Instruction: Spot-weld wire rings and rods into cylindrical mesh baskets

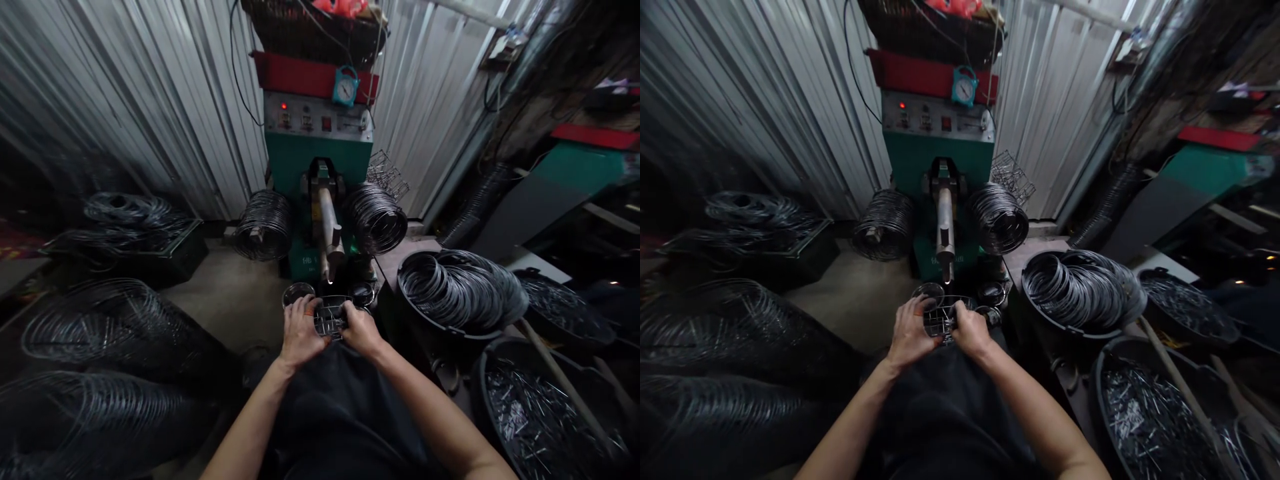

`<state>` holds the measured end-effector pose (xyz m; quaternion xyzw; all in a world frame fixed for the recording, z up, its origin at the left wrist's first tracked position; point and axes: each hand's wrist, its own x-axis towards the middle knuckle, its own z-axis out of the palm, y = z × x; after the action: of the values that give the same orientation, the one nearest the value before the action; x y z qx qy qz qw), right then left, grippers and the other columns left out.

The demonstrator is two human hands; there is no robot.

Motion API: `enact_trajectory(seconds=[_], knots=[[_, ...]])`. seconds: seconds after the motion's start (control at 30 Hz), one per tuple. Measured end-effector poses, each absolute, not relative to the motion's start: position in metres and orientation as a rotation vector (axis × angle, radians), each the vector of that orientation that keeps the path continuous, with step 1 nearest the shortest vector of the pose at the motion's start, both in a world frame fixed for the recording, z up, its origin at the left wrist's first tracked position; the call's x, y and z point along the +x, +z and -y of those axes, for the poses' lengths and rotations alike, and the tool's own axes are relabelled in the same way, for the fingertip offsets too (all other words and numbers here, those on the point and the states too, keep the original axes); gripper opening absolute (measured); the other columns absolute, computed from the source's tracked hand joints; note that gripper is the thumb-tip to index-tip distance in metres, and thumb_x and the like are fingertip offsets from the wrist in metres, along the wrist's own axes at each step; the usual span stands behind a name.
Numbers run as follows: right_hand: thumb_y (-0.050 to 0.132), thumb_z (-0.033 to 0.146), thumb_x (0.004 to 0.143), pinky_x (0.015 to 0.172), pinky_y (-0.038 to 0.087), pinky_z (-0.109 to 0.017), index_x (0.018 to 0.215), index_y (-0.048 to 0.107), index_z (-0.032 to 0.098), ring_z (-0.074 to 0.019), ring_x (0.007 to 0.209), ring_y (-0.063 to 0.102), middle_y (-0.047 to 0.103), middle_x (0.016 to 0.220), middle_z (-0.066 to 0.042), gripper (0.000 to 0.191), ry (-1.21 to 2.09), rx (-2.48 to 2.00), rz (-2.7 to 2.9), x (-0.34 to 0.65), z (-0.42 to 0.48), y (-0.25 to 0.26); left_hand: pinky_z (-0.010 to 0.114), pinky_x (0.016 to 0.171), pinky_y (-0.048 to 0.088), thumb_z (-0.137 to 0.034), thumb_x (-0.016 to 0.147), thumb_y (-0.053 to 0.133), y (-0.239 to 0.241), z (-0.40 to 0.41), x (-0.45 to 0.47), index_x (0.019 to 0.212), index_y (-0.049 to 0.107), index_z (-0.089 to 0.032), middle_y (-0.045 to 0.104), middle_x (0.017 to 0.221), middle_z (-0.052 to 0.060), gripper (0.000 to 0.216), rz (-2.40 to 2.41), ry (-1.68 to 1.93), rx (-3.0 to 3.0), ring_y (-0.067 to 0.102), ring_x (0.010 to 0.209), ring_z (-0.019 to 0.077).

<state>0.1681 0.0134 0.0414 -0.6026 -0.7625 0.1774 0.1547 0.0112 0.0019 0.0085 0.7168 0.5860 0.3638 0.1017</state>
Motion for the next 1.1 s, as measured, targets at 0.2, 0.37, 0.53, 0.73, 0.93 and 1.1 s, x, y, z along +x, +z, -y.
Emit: enact_trajectory(seconds=[0.2,0.37,0.53,0.73,0.93,1.1], knots=[[0.052,0.009,0.074,0.073,0.046,-0.024,0.089,0.063,0.021,-0.0158,0.081,0.064,0.069,0.085,-0.002,0.022,0.675,-1.289,2.139,0.184,-0.012,0.022,0.048,0.102,0.031,-0.020,0.047,0.073,0.009,-0.009,0.013,0.106,0.054,-0.020,0.049,0.127,0.012,0.062,-1.724,1.062,2.046,0.041,0.121,0.0335],[0.053,0.015,0.080,0.080,0.048,-0.028,0.102,0.065,0.018,-0.0170,0.091,0.063,0.067,0.098,-0.008,0.025,0.769,-1.108,2.322,0.196,-0.022,0.027,0.048,0.100,0.036,-0.021,0.047,0.073,0.006,-0.018,0.010,0.104,0.056,-0.018,0.048,0.126,0.013,0.059,-1.694,1.020,1.985,0.044,0.119,0.0337],[0.060,0.009,0.074,0.077,0.049,-0.026,0.101,0.066,0.018,-0.0169,0.087,0.064,0.067,0.095,-0.007,0.028,0.758,-1.078,2.360,0.194,-0.031,0.025,0.047,0.099,0.039,-0.020,0.047,0.071,0.001,-0.029,0.007,0.104,0.057,-0.019,0.049,0.125,0.012,0.058,-1.675,1.060,1.988,0.046,0.118,0.0315],[0.057,0.001,0.071,0.075,0.049,-0.024,0.095,0.067,0.019,-0.0154,0.083,0.064,0.068,0.089,-0.004,0.032,0.677,-1.036,2.351,0.192,-0.040,0.011,0.046,0.097,0.042,-0.019,0.049,0.068,-0.005,-0.037,0.004,0.103,0.057,-0.017,0.050,0.124,0.013,0.054,-1.632,1.093,1.993,0.047,0.118,0.0305],[0.055,0.001,0.071,0.074,0.049,-0.023,0.095,0.067,0.020,-0.0159,0.083,0.065,0.068,0.090,-0.004,0.033,0.557,-1.095,2.394,0.187,-0.053,0.016,0.046,0.096,0.042,-0.020,0.049,0.068,-0.005,-0.053,0.001,0.103,0.056,-0.017,0.051,0.121,0.013,0.055,-1.616,1.115,1.960,0.049,0.116,0.0307],[0.054,0.001,0.072,0.075,0.049,-0.024,0.094,0.067,0.017,-0.0168,0.086,0.065,0.068,0.092,-0.006,0.030,0.535,-1.135,2.422,0.182,-0.070,0.025,0.041,0.088,0.047,-0.024,0.051,0.071,0.005,-0.070,-0.001,0.100,0.056,-0.017,0.057,0.110,0.009,0.051,-1.618,1.089,1.961,0.055,0.104,0.0269]])
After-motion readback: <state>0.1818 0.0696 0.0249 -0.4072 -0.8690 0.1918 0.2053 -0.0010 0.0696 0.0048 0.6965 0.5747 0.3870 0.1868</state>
